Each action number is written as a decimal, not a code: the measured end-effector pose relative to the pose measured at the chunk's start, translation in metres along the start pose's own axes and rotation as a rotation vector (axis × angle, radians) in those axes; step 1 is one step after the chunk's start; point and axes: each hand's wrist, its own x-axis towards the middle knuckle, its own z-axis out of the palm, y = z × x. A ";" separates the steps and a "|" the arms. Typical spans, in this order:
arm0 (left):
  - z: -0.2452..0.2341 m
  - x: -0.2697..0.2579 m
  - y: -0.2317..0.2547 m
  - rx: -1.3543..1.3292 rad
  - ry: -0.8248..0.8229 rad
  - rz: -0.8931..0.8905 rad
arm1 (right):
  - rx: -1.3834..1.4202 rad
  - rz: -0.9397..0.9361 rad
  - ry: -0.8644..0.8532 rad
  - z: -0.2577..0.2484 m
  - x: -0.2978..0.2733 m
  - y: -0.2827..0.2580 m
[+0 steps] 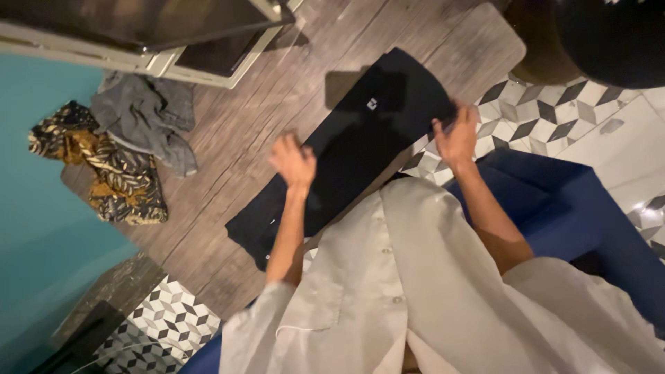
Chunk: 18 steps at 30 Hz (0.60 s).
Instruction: The person folds a dark t-shirt on a wooden surface by hand, smoothing the fabric and placing it into a storage cabinet.
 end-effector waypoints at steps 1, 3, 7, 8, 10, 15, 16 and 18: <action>0.015 0.020 0.017 0.020 -0.036 0.082 | 0.013 -0.009 -0.031 0.000 0.000 0.003; 0.045 0.056 0.048 0.066 -0.107 0.215 | 0.013 -0.054 -0.053 0.001 0.001 0.007; 0.098 0.106 0.110 0.121 -0.215 0.300 | -0.025 -0.122 0.001 0.003 0.006 0.002; 0.106 0.115 0.124 0.113 -0.231 0.323 | -0.032 -0.120 0.017 0.003 0.008 0.000; 0.117 0.122 0.149 0.093 -0.268 0.348 | 0.006 -0.012 0.001 0.001 0.011 -0.005; 0.135 0.128 0.194 0.017 -0.251 0.312 | 0.140 0.183 -0.022 0.010 0.012 -0.001; 0.139 0.129 0.196 -0.018 -0.257 0.279 | 0.210 0.200 -0.016 0.017 0.013 0.003; 0.149 0.129 0.195 -0.089 -0.268 0.212 | 0.362 0.237 -0.003 0.030 0.017 0.016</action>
